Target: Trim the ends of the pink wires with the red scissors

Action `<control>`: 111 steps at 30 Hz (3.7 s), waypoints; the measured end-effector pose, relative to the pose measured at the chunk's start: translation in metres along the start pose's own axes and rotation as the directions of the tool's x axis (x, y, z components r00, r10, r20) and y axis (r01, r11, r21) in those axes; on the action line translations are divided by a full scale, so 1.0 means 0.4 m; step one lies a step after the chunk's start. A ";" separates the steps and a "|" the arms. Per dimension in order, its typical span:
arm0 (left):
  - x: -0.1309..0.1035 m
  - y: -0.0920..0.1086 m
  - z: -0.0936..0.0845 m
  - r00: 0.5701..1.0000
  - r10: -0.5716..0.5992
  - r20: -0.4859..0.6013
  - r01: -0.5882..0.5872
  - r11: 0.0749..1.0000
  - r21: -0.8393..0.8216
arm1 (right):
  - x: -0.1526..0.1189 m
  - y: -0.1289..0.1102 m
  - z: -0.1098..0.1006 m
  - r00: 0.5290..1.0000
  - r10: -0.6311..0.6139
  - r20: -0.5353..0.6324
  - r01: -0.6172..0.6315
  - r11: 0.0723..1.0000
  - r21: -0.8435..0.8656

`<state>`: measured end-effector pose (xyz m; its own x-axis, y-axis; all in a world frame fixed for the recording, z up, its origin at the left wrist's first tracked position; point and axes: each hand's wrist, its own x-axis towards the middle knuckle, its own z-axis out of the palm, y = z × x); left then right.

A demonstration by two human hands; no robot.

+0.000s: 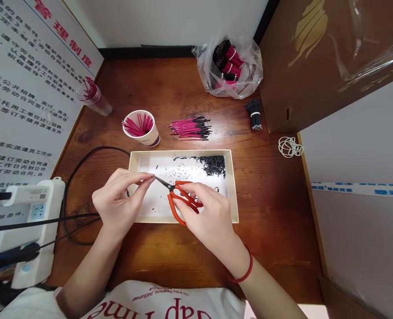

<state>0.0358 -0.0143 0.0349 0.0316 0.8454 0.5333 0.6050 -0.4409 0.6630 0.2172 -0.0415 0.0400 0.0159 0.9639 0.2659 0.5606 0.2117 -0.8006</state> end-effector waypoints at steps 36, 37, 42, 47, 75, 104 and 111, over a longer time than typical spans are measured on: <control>0.055 0.130 -0.058 0.483 -0.587 0.649 0.789 -0.029 -0.614 | 0.012 0.000 -0.004 0.970 0.243 -0.005 -0.242 0.965 0.106; 0.053 0.125 -0.053 0.509 -0.598 0.619 0.783 0.023 -0.621 | 0.012 -0.001 -0.006 0.972 0.233 0.000 -0.232 0.967 0.101; 0.026 0.079 -0.010 0.775 -0.600 0.197 0.613 0.641 -0.462 | 0.005 -0.007 -0.013 0.986 0.165 -0.010 -0.164 0.985 0.045; 0.000 0.028 0.017 0.968 -0.250 -0.036 0.244 0.961 -0.127 | -0.009 -0.014 0.001 0.998 0.062 0.006 -0.062 0.998 0.033; 0.002 0.045 0.007 0.905 -0.424 0.018 0.416 0.878 -0.235 | -0.006 -0.013 0.010 0.993 0.115 0.003 -0.115 0.993 0.033; 0.021 0.123 -0.037 0.710 -0.675 0.202 0.678 0.578 -0.454 | -0.013 -0.067 -0.039 1.000 0.004 -0.028 -0.003 0.999 0.041; 0.018 0.125 -0.034 0.747 -0.636 0.194 0.648 0.630 -0.428 | -0.014 -0.062 -0.037 1.000 -0.012 -0.023 0.012 1.000 0.026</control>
<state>0.0555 -0.0345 0.0792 -0.2068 0.9703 -0.1255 0.0611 0.1409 0.9881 0.2156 -0.0544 0.0663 0.0279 0.9574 0.2874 0.5389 0.2277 -0.8110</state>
